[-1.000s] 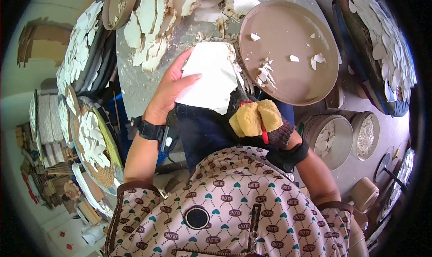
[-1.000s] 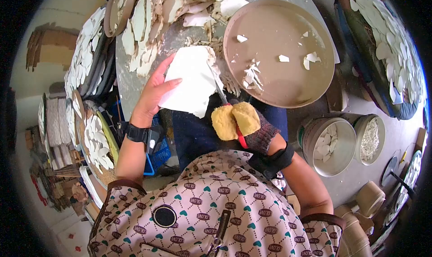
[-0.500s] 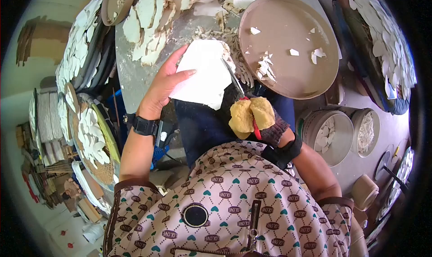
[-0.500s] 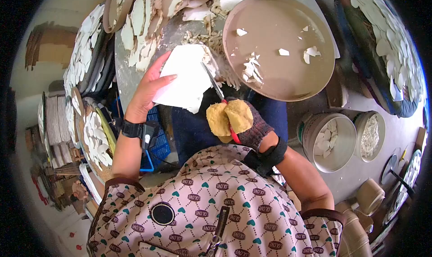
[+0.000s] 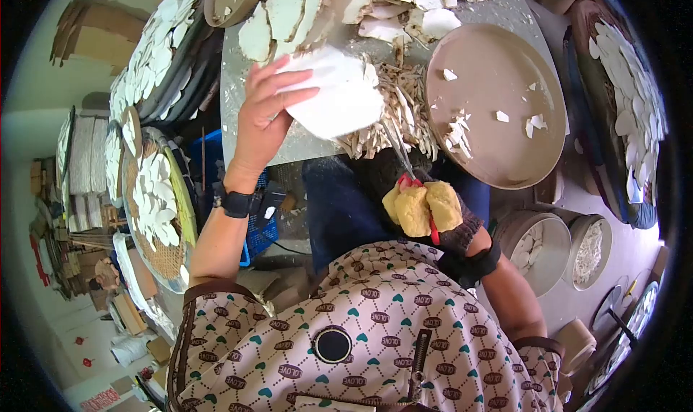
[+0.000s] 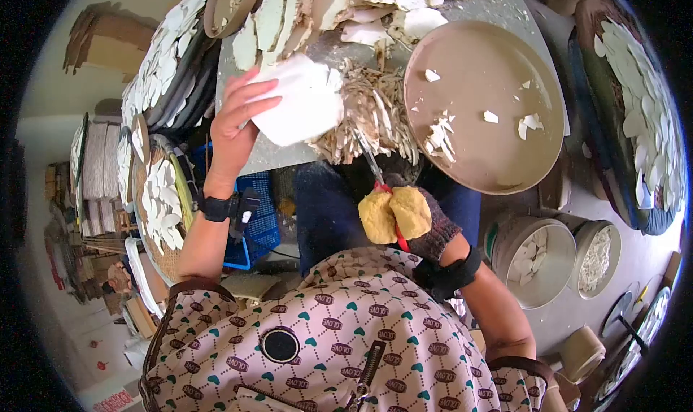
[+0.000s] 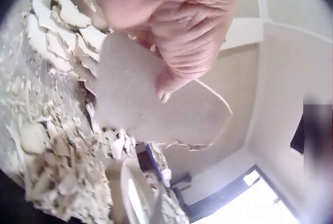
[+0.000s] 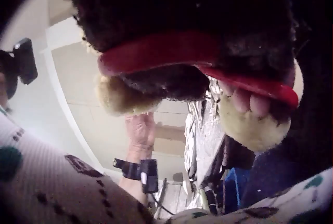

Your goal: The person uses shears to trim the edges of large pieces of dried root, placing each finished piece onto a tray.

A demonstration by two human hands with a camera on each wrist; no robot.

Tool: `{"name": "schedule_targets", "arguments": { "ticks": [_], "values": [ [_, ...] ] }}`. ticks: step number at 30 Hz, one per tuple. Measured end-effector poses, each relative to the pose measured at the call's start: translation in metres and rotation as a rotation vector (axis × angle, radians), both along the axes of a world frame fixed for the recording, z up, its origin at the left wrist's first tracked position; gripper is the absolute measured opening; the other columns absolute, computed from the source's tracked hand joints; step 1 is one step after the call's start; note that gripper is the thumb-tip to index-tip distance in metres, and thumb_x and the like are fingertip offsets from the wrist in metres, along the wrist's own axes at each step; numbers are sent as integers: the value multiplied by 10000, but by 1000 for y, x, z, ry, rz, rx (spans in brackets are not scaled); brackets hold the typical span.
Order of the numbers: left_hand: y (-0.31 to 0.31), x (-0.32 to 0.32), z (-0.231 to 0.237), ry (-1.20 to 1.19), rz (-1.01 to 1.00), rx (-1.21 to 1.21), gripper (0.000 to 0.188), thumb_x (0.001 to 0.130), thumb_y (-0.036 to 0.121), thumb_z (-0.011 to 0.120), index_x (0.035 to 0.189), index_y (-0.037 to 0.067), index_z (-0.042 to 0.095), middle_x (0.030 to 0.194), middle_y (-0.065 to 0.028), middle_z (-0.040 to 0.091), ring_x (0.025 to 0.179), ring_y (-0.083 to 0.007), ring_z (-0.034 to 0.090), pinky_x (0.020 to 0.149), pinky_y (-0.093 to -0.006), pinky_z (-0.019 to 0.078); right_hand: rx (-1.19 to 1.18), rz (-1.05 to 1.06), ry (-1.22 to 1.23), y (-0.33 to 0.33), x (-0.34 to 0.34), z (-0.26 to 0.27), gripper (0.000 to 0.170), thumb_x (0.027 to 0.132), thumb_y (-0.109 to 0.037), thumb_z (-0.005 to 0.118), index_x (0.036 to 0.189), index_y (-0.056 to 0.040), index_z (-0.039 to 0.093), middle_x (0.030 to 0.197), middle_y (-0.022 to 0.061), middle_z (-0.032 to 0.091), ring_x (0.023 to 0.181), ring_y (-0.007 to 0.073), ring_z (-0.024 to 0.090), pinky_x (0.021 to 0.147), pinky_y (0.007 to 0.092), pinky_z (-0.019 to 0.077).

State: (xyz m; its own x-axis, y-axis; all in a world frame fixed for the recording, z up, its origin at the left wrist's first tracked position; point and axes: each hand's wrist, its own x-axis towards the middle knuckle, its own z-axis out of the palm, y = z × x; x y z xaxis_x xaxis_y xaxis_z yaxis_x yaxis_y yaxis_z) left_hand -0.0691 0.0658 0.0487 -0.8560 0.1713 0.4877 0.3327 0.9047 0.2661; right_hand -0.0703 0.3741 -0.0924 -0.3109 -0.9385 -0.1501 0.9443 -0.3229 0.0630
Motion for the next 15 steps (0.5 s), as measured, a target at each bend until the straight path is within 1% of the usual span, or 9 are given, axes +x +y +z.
{"name": "schedule_targets", "arguments": {
  "ticks": [1, 4, 5, 8, 9, 12, 15],
  "values": [
    [3, 3, -1, 28, 54, -21, 437, 686, -75, 566, 919, 270, 700, 1116, 36, 601, 1198, -244, 421, 1061, -455, 165, 97, -15, 280, 3, -1, 15, 360, 880, -106, 520, 1192, 47, 425, 1141, 93, 512, 1066, 160, 515, 942, 301, 433],
    [4, 7, -9, 99, 89, -53, 436, 684, -79, 561, 914, 262, 703, 1140, 25, 587, 1194, -250, 423, 1053, -460, 195, 77, 9, 249, -9, -1, 5, 357, 886, -121, 507, 1190, 45, 422, 1147, 97, 507, 1079, 165, 507, 959, 306, 422],
    [4, 9, -11, 104, 95, -60, 435, 682, -80, 560, 912, 261, 704, 1141, 21, 586, 1194, -255, 422, 1052, -459, 198, -68, 48, -275, -15, -2, 4, 338, 888, -117, 487, 1178, 44, 422, 1143, 108, 504, 1074, 184, 512, 964, 322, 418],
    [6, 12, -16, 123, 107, -65, 438, 679, -85, 555, 906, 258, 707, 1144, 10, 583, 1193, -269, 419, 1047, -458, 210, -46, 0, -39, -24, -4, 18, 315, 881, -88, 467, 1161, 48, 424, 1136, 125, 504, 1070, 204, 515, 965, 346, 419],
    [7, 13, -16, 129, 111, -58, 441, 678, -89, 552, 904, 256, 708, 1145, 7, 582, 1193, -272, 418, 1045, -458, 215, -78, 47, -626, -27, -4, 11, 305, 878, -75, 458, 1153, 54, 424, 1134, 131, 505, 1070, 217, 515, 970, 362, 415],
    [9, 15, -20, 127, 110, -33, 449, 677, -97, 544, 906, 252, 710, 1147, 3, 580, 1192, -277, 415, 1039, -453, 228, -81, 68, -625, -32, -4, 4, 310, 881, -81, 463, 1160, 49, 426, 1146, 128, 505, 1064, 215, 519, 963, 355, 420],
    [12, 15, -23, 110, 93, -21, 452, 676, -100, 541, 905, 250, 711, 1147, 5, 581, 1190, -273, 416, 1036, -449, 236, -113, 66, -478, -33, -7, 16, 332, 879, -96, 491, 1177, 34, 424, 1169, 123, 500, 1064, 204, 519, 955, 342, 425]
  ]
}}
